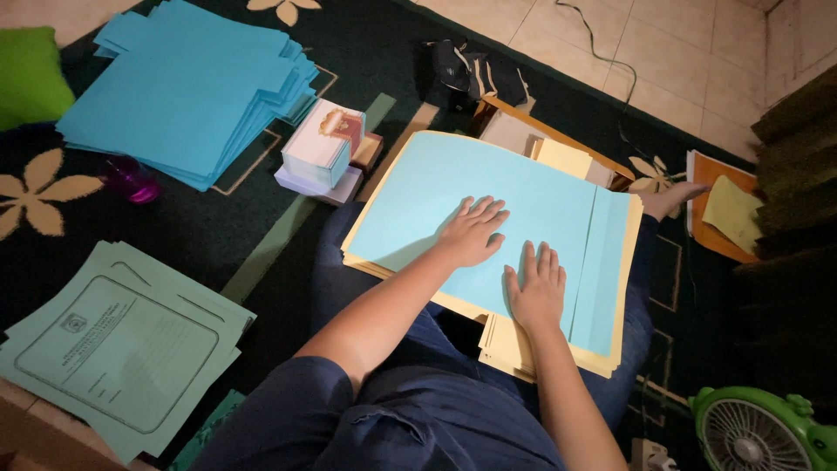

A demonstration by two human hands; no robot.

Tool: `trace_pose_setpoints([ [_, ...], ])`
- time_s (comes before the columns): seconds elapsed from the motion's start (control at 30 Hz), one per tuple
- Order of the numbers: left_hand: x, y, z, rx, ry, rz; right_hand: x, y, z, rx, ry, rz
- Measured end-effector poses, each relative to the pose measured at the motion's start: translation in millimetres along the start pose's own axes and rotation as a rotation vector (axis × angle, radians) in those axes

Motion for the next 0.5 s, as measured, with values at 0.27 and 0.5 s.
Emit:
trace_pose_setpoints([
  [0.27, -2.0, 1.8, 1.7, 0.002, 0.009, -0.02, -1.5, 3.1, -0.1, 0.024, -0.024, -0.006],
  [0.5, -2.7, 5.9, 4.0, -0.009, 0.01, -0.049, -2.9, 5.1, 10.8, 0.131, -0.013, 0.034],
])
Point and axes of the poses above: each hand's wrist, its own x-axis towards the middle knuckle, its own y-axis out of the back of the hand, z = x × y, the point moved 3 cm from there along x, towards the middle knuckle, and after that the axes turned 15 degrees about -x, right-handed, at the moved point
